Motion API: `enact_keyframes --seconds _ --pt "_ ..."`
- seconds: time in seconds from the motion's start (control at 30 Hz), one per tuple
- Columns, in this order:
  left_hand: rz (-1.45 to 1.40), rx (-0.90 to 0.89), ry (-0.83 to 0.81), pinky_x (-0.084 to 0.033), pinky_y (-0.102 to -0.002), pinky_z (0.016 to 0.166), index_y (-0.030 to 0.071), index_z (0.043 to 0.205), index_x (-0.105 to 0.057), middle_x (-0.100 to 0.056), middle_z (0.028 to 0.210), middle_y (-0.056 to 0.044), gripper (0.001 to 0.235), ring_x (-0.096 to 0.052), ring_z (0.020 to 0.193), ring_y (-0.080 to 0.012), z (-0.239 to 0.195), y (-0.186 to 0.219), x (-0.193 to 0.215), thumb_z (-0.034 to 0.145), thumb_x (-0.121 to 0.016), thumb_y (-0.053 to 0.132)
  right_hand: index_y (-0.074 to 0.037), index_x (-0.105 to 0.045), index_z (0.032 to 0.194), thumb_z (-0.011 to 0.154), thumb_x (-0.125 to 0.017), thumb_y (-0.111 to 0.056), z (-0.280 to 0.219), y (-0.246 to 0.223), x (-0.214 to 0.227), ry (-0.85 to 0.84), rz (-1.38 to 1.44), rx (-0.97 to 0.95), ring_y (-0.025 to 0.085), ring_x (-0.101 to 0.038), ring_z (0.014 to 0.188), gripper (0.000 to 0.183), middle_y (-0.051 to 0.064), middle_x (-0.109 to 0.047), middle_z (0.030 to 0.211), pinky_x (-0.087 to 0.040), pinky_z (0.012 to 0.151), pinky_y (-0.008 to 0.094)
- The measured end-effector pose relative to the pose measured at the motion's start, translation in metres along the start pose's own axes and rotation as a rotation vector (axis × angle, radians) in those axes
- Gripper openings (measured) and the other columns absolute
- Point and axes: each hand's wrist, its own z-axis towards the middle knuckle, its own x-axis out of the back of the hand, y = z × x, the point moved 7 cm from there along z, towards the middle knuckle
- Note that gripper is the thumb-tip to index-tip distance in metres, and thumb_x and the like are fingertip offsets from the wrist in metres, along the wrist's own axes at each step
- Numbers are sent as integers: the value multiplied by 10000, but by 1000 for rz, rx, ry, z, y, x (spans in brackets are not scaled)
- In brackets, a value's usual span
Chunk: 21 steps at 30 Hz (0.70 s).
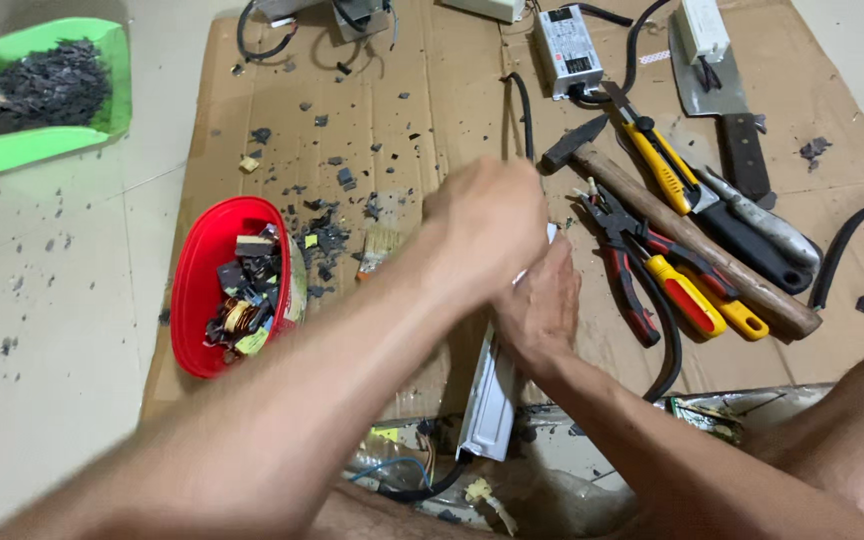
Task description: The person sits on the floor and uses a screwdriver to remove screws from a silver metal electronic casing. They then pry open the casing to separate the two halves, revealing the internal components.
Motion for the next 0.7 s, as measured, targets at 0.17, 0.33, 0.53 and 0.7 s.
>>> enact_keyframes --seconds 0.17,0.33,0.53,0.7 --pt "150 -33 -63 -613 -498 816 75 907 -799 -760 829 -168 228 -760 929 -367 50 -2 5 840 -584 110 -28 -352 1390 841 -605 -315 9 9 -5 20 30 27 475 -541 1236 669 243 -541 1275 -481 1008 605" --pt "68 23 24 -620 -528 685 34 824 -787 -739 740 -168 239 -756 846 -398 6 10 6 830 -548 46 -10 -366 1438 879 -590 -315 5 -2 0 44 42 45 468 -539 1263 675 234 -552 1332 -478 1011 583" --pt "-67 174 88 -604 -555 726 -41 954 -700 -740 916 -198 197 -724 945 -409 -56 6 -26 895 -513 -33 -95 -280 1493 958 -486 -243 -4 -8 1 -71 64 -67 408 -422 1367 592 183 -444 1481 -328 1198 488" --pt "-109 143 11 -612 -590 675 -17 926 -748 -743 852 -202 227 -742 890 -441 -44 3 -13 827 -544 -11 -118 -309 1485 874 -553 -392 4 11 -9 -38 43 -97 390 -453 1321 713 149 -473 1449 -374 1129 485"
